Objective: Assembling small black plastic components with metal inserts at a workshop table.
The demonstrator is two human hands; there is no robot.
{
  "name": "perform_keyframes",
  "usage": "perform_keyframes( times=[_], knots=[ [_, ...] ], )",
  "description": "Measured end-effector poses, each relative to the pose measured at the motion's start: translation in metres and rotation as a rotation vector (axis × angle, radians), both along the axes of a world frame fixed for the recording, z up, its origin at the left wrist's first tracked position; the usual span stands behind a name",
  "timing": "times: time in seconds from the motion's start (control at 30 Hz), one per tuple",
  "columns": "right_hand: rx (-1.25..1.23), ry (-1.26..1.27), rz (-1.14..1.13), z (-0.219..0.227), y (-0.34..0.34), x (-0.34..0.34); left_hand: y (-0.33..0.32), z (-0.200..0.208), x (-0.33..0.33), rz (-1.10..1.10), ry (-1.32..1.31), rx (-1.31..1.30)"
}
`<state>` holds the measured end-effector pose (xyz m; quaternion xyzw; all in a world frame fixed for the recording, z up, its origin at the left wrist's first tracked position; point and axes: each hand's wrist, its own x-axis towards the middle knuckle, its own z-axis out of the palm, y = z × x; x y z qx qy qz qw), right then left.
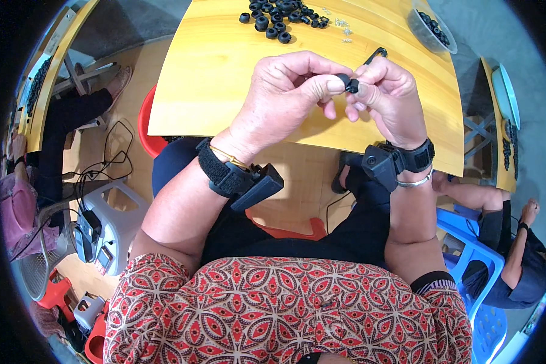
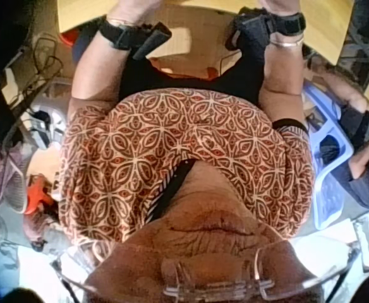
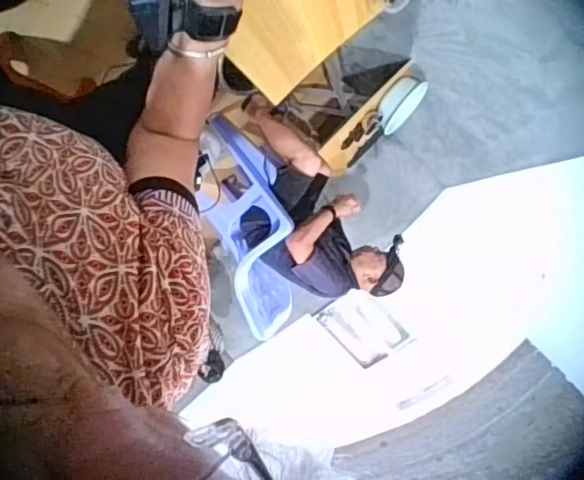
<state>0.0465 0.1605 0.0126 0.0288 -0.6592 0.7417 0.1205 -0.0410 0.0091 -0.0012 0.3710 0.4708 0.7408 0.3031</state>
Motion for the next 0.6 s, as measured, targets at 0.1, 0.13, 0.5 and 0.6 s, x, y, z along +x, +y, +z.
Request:
perform_keyframes(
  times=[0.1,0.13,0.5,0.6],
  knots=[
    [-0.005,-0.003,-0.004,-0.001,0.000,-0.002,0.001,-0.001,0.001,-0.022,-0.056,0.000],
    [-0.009,-0.024,-0.022,0.000,-0.001,-0.003,0.002,-0.002,0.000,-0.028,-0.066,-0.005],
    [0.279,0.080,-0.130,0.007,-0.013,-0.007,0.005,-0.010,-0.003,-0.094,-0.402,0.049],
    [0.277,0.054,-0.124,0.007,-0.013,-0.007,0.003,-0.011,-0.005,-0.093,-0.433,0.056]
  ],
)
